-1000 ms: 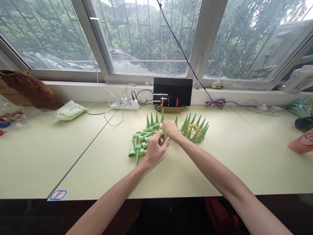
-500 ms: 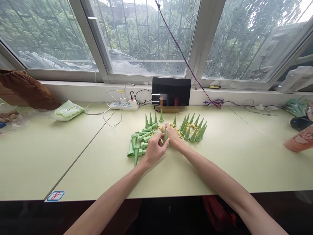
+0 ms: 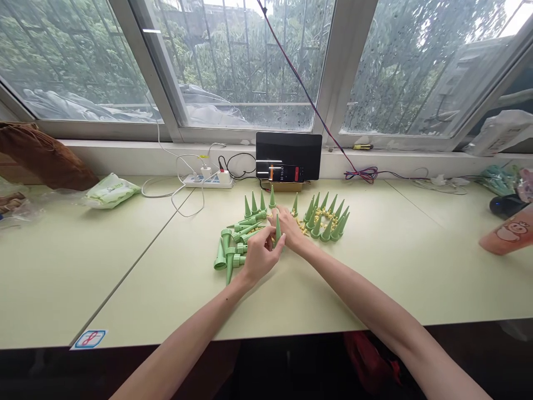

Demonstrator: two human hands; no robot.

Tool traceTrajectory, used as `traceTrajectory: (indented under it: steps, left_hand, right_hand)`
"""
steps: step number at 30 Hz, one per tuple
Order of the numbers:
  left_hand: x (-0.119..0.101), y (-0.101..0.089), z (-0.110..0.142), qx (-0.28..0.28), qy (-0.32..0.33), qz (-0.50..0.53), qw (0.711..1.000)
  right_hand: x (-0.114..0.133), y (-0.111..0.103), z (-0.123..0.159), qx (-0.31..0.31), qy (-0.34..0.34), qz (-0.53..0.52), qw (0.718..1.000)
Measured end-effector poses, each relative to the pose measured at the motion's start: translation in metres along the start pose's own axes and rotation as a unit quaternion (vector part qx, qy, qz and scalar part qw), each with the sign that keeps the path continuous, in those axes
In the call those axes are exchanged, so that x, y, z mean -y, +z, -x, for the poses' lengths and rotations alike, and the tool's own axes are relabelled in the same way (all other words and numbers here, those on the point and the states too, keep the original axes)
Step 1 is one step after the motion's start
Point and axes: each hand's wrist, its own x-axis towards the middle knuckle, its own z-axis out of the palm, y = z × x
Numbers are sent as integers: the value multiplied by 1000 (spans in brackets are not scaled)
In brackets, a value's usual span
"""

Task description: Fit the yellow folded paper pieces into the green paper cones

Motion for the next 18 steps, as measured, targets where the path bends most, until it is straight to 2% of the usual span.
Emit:
traceTrajectory:
  steps: [5, 9, 14, 18]
  left_hand:
    - [1, 0, 0, 4, -2, 6, 1000]
    - [1, 0, 0, 11, -2, 9, 1000]
    - [3, 2, 1, 7, 18, 8, 1000]
    - [4, 3, 1, -1, 32, 12, 999]
  right_hand:
    - [4, 9, -14, 18, 88, 6, 996]
    - [0, 15, -15, 36, 110, 1, 993]
    - [-8, 26, -10, 43, 82, -18, 996]
    - [-12, 31, 3, 25, -2, -40, 999]
